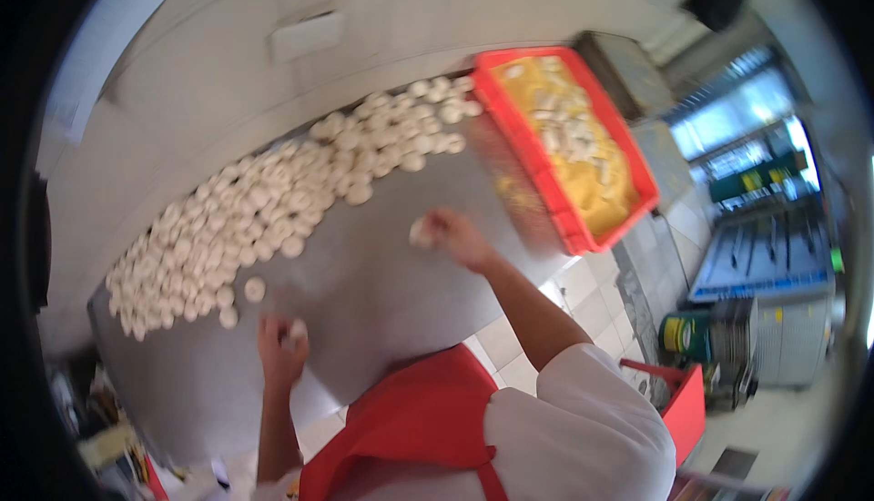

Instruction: The person coats small pieces of dough in a yellow powder, places them onto a metal baking tray, and then rolls more dough pieces by hand on a metal work surface before coating them as well.

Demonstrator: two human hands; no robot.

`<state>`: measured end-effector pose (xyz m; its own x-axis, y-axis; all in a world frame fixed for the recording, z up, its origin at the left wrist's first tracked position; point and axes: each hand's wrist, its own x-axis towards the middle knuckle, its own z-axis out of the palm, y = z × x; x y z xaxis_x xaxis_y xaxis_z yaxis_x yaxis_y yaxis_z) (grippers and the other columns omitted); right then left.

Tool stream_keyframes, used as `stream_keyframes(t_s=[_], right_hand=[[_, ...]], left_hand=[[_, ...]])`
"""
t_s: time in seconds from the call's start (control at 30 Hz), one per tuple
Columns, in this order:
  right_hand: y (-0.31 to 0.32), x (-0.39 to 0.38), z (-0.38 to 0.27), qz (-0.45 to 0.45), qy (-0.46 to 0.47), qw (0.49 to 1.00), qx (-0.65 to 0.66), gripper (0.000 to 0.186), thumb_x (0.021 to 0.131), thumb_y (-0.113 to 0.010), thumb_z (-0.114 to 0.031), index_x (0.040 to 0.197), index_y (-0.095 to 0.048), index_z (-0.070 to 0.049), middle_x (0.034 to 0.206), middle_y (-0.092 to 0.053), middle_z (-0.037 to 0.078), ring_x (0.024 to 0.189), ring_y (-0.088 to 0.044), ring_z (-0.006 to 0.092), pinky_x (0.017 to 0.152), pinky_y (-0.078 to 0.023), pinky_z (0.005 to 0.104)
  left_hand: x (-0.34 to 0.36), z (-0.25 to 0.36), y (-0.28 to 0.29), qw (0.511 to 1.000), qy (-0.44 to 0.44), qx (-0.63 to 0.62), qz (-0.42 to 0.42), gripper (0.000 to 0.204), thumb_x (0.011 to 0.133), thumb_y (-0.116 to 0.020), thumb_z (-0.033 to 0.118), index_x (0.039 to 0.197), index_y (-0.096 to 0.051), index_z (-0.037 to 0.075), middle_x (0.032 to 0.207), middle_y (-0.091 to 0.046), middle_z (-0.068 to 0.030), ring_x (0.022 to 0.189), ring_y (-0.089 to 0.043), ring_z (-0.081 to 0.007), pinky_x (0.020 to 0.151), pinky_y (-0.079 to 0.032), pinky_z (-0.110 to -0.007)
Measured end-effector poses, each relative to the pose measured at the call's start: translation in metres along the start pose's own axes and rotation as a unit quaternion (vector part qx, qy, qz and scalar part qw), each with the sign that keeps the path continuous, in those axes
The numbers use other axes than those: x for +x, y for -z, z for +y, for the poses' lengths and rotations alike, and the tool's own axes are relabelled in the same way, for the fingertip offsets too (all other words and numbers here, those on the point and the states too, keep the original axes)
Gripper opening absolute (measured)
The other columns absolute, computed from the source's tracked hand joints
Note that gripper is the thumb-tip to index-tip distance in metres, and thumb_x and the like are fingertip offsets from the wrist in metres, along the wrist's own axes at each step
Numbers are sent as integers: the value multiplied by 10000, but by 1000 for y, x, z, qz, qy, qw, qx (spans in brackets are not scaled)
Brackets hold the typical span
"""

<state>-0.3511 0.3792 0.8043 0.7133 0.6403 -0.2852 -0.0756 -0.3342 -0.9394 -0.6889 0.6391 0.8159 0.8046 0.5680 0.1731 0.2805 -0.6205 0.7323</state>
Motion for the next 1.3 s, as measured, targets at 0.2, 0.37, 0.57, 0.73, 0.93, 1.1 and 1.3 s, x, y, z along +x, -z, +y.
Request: stream_keyframes(t_s=[0.2,0.37,0.57,0.73,0.93,1.1,1.3], right_hand=[[19,-145,77,-4,75,914,-398,377,1039,-612,-239,1338,-626,-11,1286,-670,188,1231,-633,349,1037,-511,448],[-38,-143,111,19,128,825,-550,797,1045,-526,-498,1617,-299,8,1701,-251,234,1575,-246,420,1279,-226,527],[-29,15,32,86,115,813,-564,917,1019,-452,-648,1645,-247,-9,1730,-198,207,1604,-164,403,1289,-152,573],[-24,56,18,168,88,803,-565,893,1035,-431,-627,1645,-239,-5,1733,-190,203,1602,-164,409,1293,-139,566],[-51,-98,66,69,96,823,-555,749,1030,-528,-437,1613,-312,-18,1683,-297,213,1561,-273,416,1277,-204,558],[-34,-158,83,99,71,855,-505,442,940,-654,-242,1362,-587,-127,1341,-602,147,1274,-532,372,1093,-397,557],[-78,-139,78,32,-157,929,333,383,1087,-485,-378,1373,-570,-138,1286,-657,114,1207,-613,314,992,-476,513]], left_hand=[[-180,-78,-66,976,-136,109,-130,498,879,-687,64,1374,-636,70,1423,-627,-197,1395,-540,-424,1179,-397,-567],[-99,-28,-81,954,-124,199,-189,938,876,-725,372,1596,-306,-60,1680,-278,-282,1576,-217,-463,1280,-174,-589],[62,41,-109,941,-104,262,-188,952,945,-641,485,1601,-270,-96,1688,-227,-310,1597,-136,-458,1293,-69,-592],[95,43,-139,949,-84,265,-151,929,985,-594,484,1617,-230,-91,1704,-194,-296,1609,-94,-435,1294,-42,-580],[-44,49,-90,942,-80,266,-189,840,946,-657,374,1578,-338,-79,1652,-318,-291,1535,-291,-462,1269,-215,-568],[-109,-9,-76,969,-138,143,-144,304,904,-685,124,1206,-693,88,1166,-656,-149,1141,-603,-384,989,-471,-528],[-35,85,-115,985,-27,-78,-152,574,917,-778,379,1345,-630,27,1225,-688,-204,1061,-690,-371,871,-568,-455]])
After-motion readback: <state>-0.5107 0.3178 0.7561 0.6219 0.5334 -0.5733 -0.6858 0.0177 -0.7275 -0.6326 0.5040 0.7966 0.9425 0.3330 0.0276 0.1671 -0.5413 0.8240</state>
